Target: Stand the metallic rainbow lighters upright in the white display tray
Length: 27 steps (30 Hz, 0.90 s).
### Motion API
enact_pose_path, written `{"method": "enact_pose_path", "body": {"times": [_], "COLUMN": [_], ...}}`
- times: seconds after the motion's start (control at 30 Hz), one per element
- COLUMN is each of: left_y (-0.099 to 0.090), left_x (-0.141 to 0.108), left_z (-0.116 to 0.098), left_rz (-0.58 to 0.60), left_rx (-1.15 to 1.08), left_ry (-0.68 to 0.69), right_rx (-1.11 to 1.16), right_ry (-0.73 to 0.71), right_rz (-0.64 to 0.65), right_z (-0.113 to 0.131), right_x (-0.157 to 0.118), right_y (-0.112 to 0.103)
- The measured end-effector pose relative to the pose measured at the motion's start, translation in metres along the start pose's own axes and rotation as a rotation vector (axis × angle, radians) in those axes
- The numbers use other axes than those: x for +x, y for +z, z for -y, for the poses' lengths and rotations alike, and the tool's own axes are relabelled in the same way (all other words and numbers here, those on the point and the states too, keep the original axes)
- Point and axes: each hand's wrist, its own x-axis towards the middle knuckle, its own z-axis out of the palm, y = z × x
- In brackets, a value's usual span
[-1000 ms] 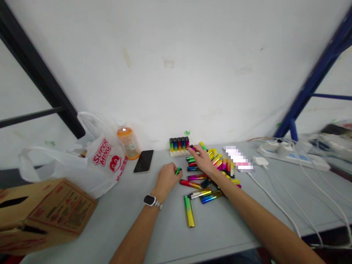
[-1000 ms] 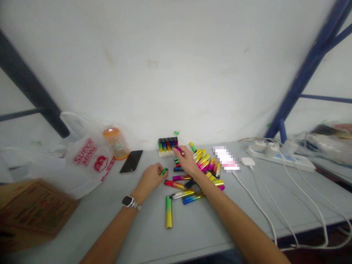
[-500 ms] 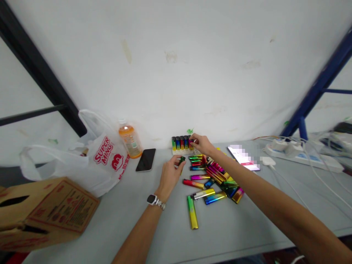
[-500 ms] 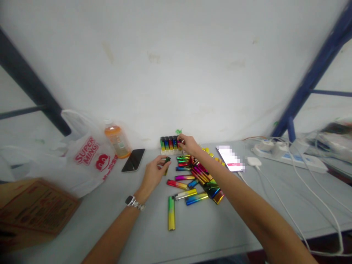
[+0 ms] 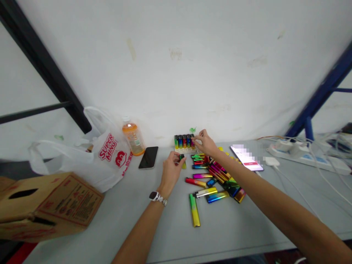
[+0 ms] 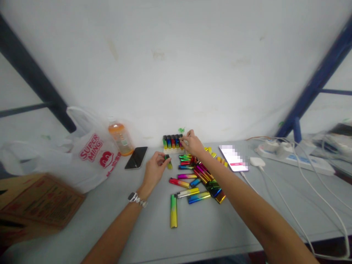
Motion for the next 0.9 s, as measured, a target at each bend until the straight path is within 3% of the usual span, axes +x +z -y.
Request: {"method": "enact_pose_path", "body": {"times": [0.1,0.2,0.3,0.4,0.5,0.57,0.73,0.9], "left_y": [0.000,-0.001,-0.002,-0.003,-0.004,-0.006,-0.012,-0.014], "left_x": [0.000,0.001,0.001,0.000,-0.001,-0.003,-0.006,-0.005], "left_z": [0.000,-0.001,-0.004,-0.007,-0.013,-0.017,-0.021,-0.011], "left_rz": [-0.021,-0.030,-0.050,-0.092,-0.129,-0.127,0.010,0.109], "left_rx": [-0.032,-0.081,-0.124,-0.084,0.004,0.037,0.089,0.201], "left_ry": [0.019,0.044,0.069,0.135,0.254,0.325,0.424,0.302], "right_rx": [-0.137,-0.107,0.227,0.733,1.073,1.182,1.236,1.100], "right_ry": [-0.001,0.026,0.139,0.370,0.432,0.464,0.719,0.733], "right_rz": [0.060,0.044,-0.027,0.103,0.270,0.286,0.154,0.066], "right_z": [0.011,0.032,0.060,0.087,0.106,0.113,0.119,0.113], "right_x": [-0.007,-0.018,-0.032,-0.043,-0.049,-0.052,-0.057,-0.058], "right_y": [-0.007,-0.011,-0.009,-0.003,0.002,0.002,-0.001,0.002]}}
